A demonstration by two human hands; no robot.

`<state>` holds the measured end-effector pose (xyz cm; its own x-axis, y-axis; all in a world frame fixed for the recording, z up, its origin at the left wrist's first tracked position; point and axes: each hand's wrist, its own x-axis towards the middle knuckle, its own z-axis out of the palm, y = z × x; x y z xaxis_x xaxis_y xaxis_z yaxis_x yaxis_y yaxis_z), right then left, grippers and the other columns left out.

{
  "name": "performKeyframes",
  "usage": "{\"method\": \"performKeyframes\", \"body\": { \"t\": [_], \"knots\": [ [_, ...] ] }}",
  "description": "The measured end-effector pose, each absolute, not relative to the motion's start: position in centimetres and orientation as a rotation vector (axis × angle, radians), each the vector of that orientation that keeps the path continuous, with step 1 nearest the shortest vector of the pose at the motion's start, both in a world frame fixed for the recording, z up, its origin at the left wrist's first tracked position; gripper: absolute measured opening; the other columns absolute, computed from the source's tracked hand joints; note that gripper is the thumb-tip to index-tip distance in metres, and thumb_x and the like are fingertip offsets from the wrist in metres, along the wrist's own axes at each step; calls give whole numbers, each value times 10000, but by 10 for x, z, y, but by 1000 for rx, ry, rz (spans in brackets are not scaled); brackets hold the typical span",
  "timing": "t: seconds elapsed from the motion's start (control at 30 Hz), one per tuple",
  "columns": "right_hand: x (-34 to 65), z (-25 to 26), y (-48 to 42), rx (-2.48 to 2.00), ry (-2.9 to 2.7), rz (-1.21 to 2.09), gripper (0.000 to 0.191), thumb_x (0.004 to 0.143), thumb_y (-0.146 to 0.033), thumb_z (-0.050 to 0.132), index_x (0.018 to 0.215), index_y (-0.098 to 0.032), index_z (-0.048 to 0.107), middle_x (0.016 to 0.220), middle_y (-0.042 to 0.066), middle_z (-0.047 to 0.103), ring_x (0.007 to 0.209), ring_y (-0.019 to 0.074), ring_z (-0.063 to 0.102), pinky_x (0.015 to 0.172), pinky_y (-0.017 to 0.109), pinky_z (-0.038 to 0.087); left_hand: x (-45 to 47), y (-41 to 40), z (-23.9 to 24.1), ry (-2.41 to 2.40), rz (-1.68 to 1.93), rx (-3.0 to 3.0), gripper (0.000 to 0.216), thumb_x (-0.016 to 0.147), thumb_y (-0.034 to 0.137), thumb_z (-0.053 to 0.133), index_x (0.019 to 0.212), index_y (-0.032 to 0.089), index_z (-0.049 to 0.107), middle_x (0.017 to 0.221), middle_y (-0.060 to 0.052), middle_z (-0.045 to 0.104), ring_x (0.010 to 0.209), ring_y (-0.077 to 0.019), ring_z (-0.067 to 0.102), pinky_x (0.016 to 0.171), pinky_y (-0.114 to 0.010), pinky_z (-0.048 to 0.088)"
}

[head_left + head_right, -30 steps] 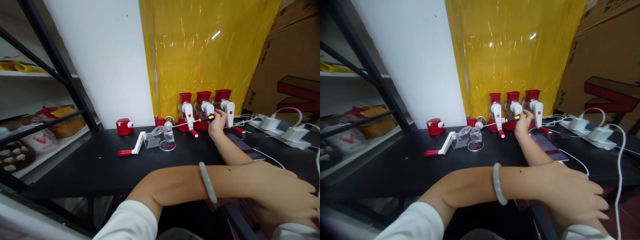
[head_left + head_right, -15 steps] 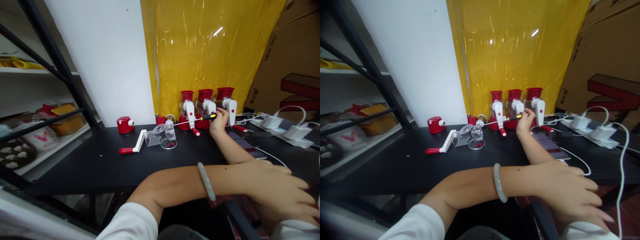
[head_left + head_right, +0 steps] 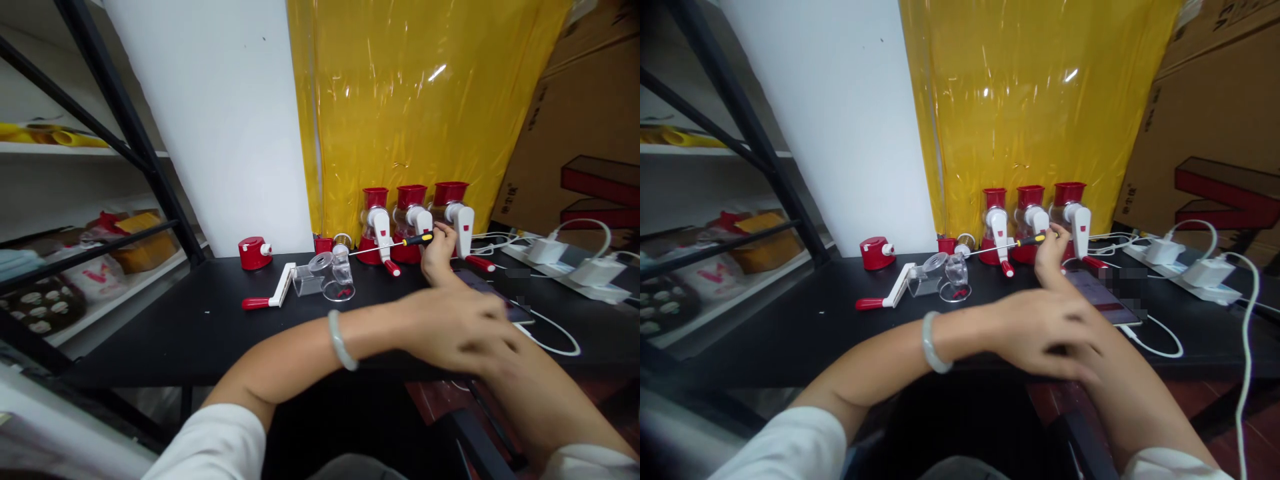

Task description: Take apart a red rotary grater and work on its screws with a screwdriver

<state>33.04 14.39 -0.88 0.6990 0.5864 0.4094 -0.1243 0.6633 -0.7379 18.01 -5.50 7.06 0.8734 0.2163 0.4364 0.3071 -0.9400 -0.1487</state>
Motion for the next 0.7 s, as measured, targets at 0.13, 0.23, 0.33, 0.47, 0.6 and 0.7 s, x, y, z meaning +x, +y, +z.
{"method": "performKeyframes", "body": {
  "t": [0.13, 0.23, 0.33, 0.47, 0.6, 0.7],
  "knots": [
    [331, -11, 146, -806, -718, 395, 217, 821, -320, 489, 1016, -228, 519, 966, -2, 573, 872, 137, 580, 883, 350, 494, 102, -15, 77, -691, -832, -2741, 354, 982, 456, 465, 1098, 200, 681, 1126, -113, 620, 1044, -242, 598, 937, -418, 488],
    [330, -12, 147, -827, -737, 349, 207, 843, -334, 494, 1018, -225, 512, 993, 6, 571, 885, 139, 580, 914, 362, 480, 49, 9, 72, -1198, -891, -2432, 353, 987, 441, 448, 1120, 192, 659, 1121, -111, 628, 1073, -262, 596, 953, -439, 478],
    [330, -12, 145, -847, -768, 293, 217, 873, -389, 501, 1009, -220, 514, 1021, 21, 571, 928, 145, 575, 961, 373, 454, 16, 20, 59, -1474, -817, -2325, 467, 986, 520, 412, 1265, 196, 600, 1231, -122, 627, 1161, -293, 590, 984, -459, 466],
    [330, -10, 138, -857, -850, 237, 271, 892, -459, 508, 1024, -223, 519, 1055, 31, 570, 978, 159, 565, 1011, 400, 427, 7, 21, 43, -1623, -706, -2459, 559, 1000, 571, 316, 1424, 245, 478, 1311, -115, 627, 1180, -289, 611, 959, -443, 490],
    [330, -6, 131, -851, -906, 197, 259, 898, -434, 508, 1037, -217, 532, 1093, 41, 562, 1043, 164, 557, 1044, 400, 404, 11, 20, 35, -1631, -711, -2474, 542, 978, 593, 367, 1376, 257, 516, 1305, -102, 643, 1115, -282, 644, 952, -441, 494],
    [328, -5, 131, -840, -892, 214, 250, 873, -405, 545, 1033, -214, 530, 1110, 39, 552, 1074, 156, 556, 1043, 379, 414, 12, 20, 33, -1639, -769, -2444, 545, 968, 609, 380, 1346, 252, 541, 1295, -99, 653, 1060, -275, 660, 936, -438, 501]
  ]
}}
